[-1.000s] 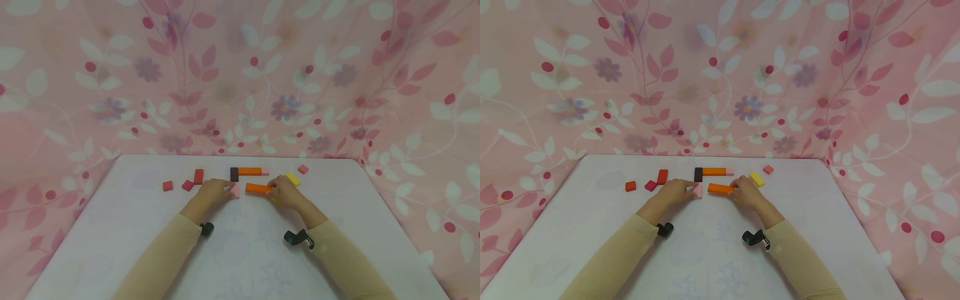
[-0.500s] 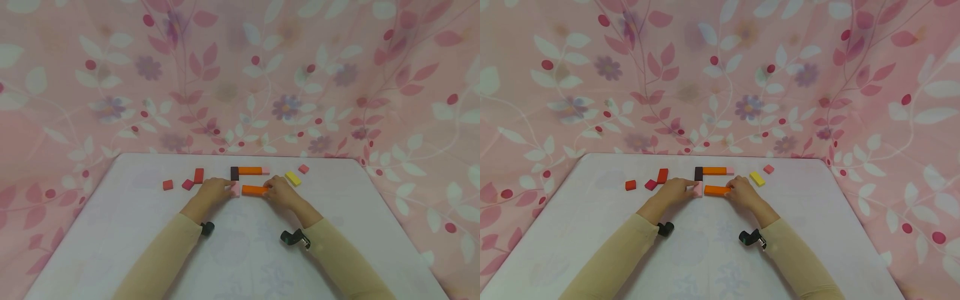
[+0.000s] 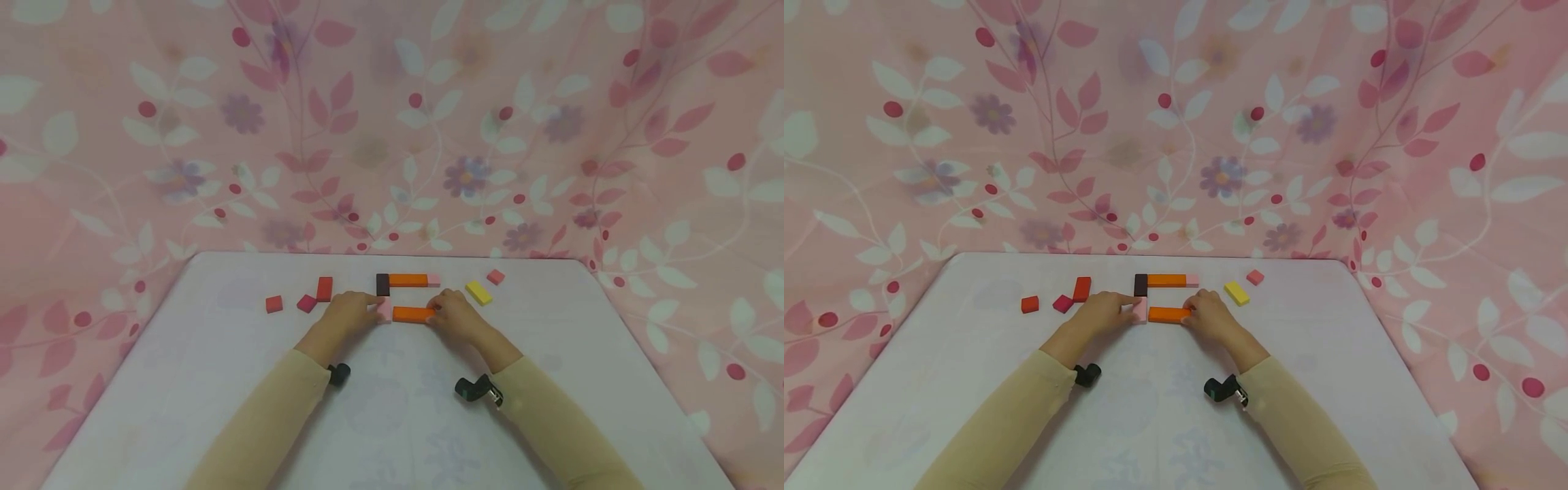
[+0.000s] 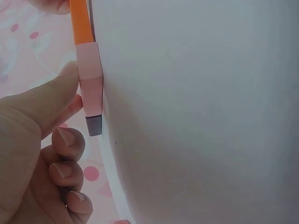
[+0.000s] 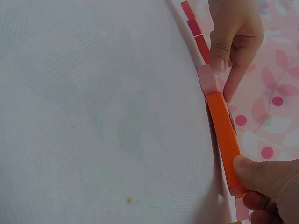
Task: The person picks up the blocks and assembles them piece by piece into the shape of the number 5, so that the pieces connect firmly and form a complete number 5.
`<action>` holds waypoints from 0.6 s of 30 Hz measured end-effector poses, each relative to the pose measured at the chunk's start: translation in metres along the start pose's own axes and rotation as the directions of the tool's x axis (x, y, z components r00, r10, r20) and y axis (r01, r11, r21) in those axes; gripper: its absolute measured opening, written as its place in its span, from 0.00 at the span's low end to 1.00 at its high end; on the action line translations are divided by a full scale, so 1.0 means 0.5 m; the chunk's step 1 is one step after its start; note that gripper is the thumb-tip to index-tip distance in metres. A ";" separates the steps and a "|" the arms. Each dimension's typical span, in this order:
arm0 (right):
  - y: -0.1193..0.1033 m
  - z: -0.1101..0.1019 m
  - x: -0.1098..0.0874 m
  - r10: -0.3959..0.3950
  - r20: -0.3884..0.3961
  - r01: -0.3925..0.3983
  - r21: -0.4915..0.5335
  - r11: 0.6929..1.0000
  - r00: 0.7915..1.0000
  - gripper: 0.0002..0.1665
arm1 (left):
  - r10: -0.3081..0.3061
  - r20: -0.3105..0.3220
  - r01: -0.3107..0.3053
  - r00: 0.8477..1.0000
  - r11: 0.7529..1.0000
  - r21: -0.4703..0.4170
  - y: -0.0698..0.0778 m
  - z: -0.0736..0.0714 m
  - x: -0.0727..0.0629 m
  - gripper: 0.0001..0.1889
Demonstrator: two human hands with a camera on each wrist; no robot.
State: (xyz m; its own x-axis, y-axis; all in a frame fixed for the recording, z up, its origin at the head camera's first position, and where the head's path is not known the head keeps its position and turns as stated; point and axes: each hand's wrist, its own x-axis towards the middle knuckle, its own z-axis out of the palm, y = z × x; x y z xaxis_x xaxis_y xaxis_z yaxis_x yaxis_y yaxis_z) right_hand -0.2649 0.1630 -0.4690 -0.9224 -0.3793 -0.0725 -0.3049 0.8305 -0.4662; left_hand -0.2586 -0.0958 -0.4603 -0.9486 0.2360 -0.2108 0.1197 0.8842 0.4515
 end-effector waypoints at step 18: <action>0.006 0.016 0.013 0.027 -0.006 -0.027 0.003 1.000 1.000 0.15 | -0.005 -0.002 0.005 1.000 1.000 -0.006 -0.002 0.002 -0.003 0.25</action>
State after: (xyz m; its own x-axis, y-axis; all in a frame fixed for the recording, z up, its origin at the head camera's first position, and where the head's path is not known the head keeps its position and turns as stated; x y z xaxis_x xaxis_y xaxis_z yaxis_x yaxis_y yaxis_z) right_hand -0.2699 0.1596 -0.4781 -0.9316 -0.3548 -0.0797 -0.2796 0.8390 -0.4668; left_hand -0.2569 -0.0965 -0.4612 -0.9497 0.2310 -0.2115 0.1131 0.8828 0.4560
